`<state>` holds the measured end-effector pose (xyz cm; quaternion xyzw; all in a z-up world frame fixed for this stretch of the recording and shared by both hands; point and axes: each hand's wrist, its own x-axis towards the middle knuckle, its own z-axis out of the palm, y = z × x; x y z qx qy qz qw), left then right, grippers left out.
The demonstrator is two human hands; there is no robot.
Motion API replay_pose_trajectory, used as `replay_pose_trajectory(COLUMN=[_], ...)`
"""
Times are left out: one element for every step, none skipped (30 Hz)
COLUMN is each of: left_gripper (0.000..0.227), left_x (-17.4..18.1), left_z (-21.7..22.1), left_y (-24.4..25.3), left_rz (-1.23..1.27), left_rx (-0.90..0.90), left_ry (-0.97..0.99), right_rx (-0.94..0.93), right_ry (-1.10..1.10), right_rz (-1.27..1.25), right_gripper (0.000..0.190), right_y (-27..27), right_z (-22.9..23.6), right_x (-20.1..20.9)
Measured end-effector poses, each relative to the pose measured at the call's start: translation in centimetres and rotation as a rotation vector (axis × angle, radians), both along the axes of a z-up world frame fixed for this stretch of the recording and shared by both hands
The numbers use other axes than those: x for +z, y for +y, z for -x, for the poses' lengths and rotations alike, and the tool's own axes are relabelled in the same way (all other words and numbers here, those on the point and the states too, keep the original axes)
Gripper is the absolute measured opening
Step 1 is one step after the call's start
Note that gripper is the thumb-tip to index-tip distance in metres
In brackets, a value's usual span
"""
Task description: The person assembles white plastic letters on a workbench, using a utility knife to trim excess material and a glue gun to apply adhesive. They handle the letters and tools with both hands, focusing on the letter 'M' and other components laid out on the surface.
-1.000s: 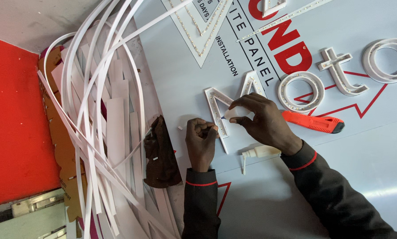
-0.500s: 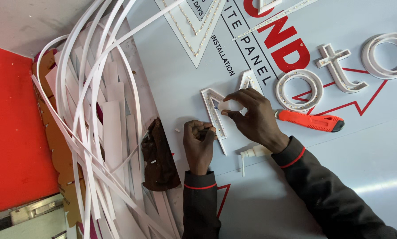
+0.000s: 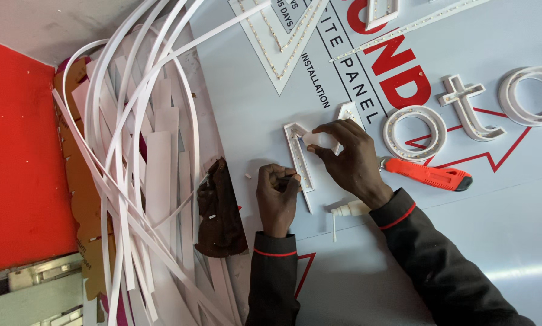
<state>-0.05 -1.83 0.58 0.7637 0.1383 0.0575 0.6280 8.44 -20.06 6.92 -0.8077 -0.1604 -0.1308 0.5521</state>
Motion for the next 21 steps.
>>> replay_pose_trajectory(left_gripper=[0.026,0.027,0.027,0.027,0.028,0.029,0.029,0.027,0.026,0.026,0.026,0.026,0.026,0.028,0.03,0.03,0.033,0.036,0.036,0.035,0.034], left_x=[0.2,0.3,0.4,-0.1,-0.7,-1.3,-0.9,-0.6,-0.2,-0.1,0.0,0.1,0.2,0.2,0.1,-0.4,-0.9,-1.4,-1.1,-0.8,-0.4], left_z=[0.0,0.0,0.0,-0.1,-0.1,0.0,0.1,0.2,0.3,0.4,0.5,0.4,0.5,0.5,0.5,0.4,0.2,0.2,0.4,0.5,0.5], left_y=[0.0,-0.1,0.0,0.0,0.1,0.3,0.2,0.3,0.4,0.5,0.6,0.6,0.8,0.8,0.8,0.7,0.7,0.7,0.7,0.8,0.8], left_rz=[0.002,-0.003,-0.008,-0.004,-0.014,-0.022,-0.017,0.003,0.021,0.024,0.015,0.006,0.01,0.007,0.005,0.009,0.009,0.008,0.011,0.015,0.02], left_rx=[0.008,0.006,0.004,0.02,0.004,-0.007,0.014,-0.001,-0.015,0.002,-0.022,-0.052,-0.04,-0.05,-0.059,-0.052,-0.051,-0.052,-0.048,-0.057,-0.065], left_ry=[-0.003,0.006,0.014,0.012,0.009,0.01,0.011,-0.006,-0.024,-0.025,-0.039,-0.053,-0.053,-0.042,-0.03,-0.03,-0.036,-0.039,-0.037,-0.046,-0.055], right_rx=[0.008,0.015,0.021,0.037,0.016,0.0,0.02,-0.027,-0.075,-0.059,-0.082,-0.112,-0.101,-0.069,-0.036,-0.03,0.033,0.092,0.095,0.116,0.139], right_ry=[-0.003,0.053,0.109,0.106,0.204,0.306,0.307,0.362,0.417,0.419,0.433,0.447,0.449,0.456,0.463,0.464,0.414,0.366,0.369,0.24,0.111], right_rz=[0.002,-0.015,-0.031,-0.026,-0.063,-0.096,-0.088,-0.18,-0.271,-0.264,-0.362,-0.461,-0.455,-0.529,-0.603,-0.598,-0.507,-0.417,-0.413,-0.181,0.05], right_gripper=[0.022,0.023,0.025,0.025,0.028,0.031,0.031,0.028,0.027,0.027,0.025,0.024,0.024,0.03,0.037,0.037,0.044,0.051,0.051,0.047,0.047], right_y=[-0.3,-0.6,-0.8,-1.3,-1.8,-2.3,-2.8,-3.3,-3.9,-3.6,-3.3,-3.1,-2.9,-2.8,-2.7,-2.2,-1.8,-1.2,-1.1,-1.1,-1.0], right_z=[0.3,0.6,0.9,1.0,1.1,1.2,1.2,1.1,1.1,1.1,1.2,1.2,1.0,0.8,0.6,0.0,-0.7,-1.3,-2.2,-3.3,-4.4], right_x=[0.1,0.3,0.4,0.3,0.2,0.0,-0.5,-0.9,-1.4,-1.1,-0.8,-0.4,-0.9,-1.4,-1.9,-1.7,-1.5,-1.3,-1.5,-1.5,-1.6])
